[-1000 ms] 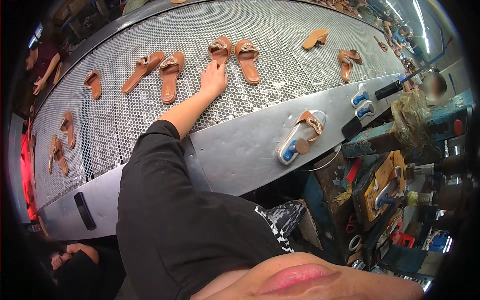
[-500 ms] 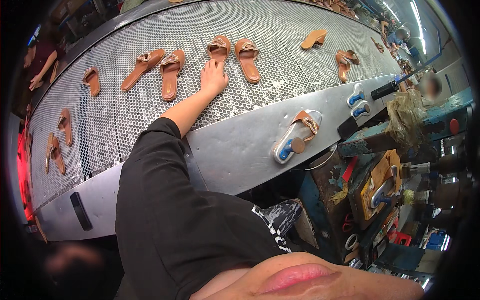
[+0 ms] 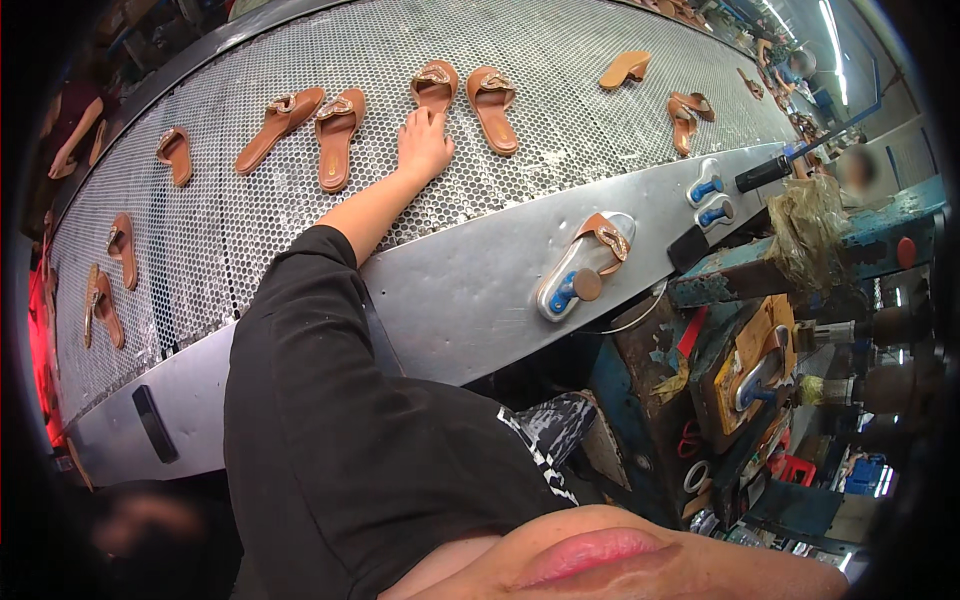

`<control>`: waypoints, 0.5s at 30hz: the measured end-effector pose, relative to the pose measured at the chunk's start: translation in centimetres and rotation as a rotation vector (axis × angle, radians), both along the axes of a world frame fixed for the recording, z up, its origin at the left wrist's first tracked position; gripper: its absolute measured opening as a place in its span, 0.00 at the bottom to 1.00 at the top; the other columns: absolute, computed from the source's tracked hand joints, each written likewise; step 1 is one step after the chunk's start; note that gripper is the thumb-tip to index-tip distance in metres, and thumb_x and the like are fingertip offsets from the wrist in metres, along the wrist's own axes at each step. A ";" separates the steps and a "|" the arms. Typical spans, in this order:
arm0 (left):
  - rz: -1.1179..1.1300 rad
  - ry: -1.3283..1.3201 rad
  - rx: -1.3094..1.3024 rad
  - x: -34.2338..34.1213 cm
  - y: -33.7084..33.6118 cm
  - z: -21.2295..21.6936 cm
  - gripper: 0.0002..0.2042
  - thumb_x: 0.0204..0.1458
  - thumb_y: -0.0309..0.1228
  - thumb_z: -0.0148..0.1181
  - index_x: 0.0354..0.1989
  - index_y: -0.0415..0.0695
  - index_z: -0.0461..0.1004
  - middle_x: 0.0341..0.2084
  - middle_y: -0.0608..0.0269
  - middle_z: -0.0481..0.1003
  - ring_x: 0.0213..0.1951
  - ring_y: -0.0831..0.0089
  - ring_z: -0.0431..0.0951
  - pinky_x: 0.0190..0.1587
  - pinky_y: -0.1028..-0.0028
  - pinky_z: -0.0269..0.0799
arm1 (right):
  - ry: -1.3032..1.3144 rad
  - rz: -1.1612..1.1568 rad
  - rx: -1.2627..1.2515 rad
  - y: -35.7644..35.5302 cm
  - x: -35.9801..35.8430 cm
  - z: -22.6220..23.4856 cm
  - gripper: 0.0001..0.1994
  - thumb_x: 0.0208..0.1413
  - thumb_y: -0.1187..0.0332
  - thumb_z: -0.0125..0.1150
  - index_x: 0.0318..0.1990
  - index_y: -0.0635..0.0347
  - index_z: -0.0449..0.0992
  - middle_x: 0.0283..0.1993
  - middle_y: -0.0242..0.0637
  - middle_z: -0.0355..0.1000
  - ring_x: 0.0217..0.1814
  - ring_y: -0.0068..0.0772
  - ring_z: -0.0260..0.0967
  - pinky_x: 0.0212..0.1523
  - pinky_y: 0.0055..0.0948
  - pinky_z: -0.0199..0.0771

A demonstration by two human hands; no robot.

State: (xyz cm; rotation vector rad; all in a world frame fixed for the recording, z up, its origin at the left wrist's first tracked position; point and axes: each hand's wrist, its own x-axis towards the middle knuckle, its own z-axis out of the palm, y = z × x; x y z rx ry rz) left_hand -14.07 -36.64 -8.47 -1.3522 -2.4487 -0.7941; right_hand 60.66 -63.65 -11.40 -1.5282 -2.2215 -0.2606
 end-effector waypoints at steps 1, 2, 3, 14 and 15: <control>-0.004 -0.019 -0.009 -0.1 0.0 0.0 0.20 0.49 0.37 0.60 0.50 0.44 0.72 0.54 0.53 0.65 0.59 0.58 0.65 0.57 0.56 0.66 | -0.010 0.002 -0.001 0.1 0.2 0.2 0.24 0.63 0.69 0.53 0.65 0.68 0.61 0.69 0.51 0.57 0.69 0.45 0.56 0.69 0.40 0.54; -0.004 -0.022 -0.009 0.0 0.0 -0.1 0.20 0.49 0.37 0.60 0.50 0.44 0.72 0.54 0.53 0.65 0.59 0.58 0.65 0.57 0.56 0.66 | -0.021 0.004 -0.002 0.2 0.4 0.4 0.24 0.63 0.69 0.53 0.65 0.68 0.61 0.69 0.51 0.57 0.69 0.45 0.56 0.69 0.40 0.54; 0.003 -0.036 -0.021 0.1 0.1 -0.1 0.21 0.49 0.37 0.61 0.52 0.45 0.71 0.56 0.52 0.64 0.60 0.56 0.64 0.58 0.55 0.64 | -0.031 0.003 -0.005 0.0 0.6 0.6 0.24 0.63 0.69 0.53 0.65 0.68 0.61 0.69 0.51 0.57 0.69 0.45 0.56 0.69 0.40 0.54; 0.066 -0.049 0.018 1.1 4.9 2.0 0.27 0.46 0.42 0.63 0.55 0.44 0.70 0.38 0.47 0.76 0.44 0.49 0.76 0.48 0.52 0.71 | 0.659 -0.605 0.055 0.3 2.0 11.3 0.22 0.64 0.69 0.54 0.62 0.69 0.64 0.64 0.49 0.64 0.66 0.43 0.61 0.67 0.40 0.57; 0.110 -0.043 -0.048 1.8 5.1 2.1 0.26 0.48 0.42 0.62 0.55 0.43 0.69 0.38 0.45 0.76 0.44 0.49 0.76 0.48 0.52 0.72 | 0.810 -0.512 0.142 7.2 2.9 15.0 0.23 0.62 0.69 0.57 0.63 0.68 0.64 0.66 0.48 0.61 0.67 0.42 0.60 0.67 0.40 0.57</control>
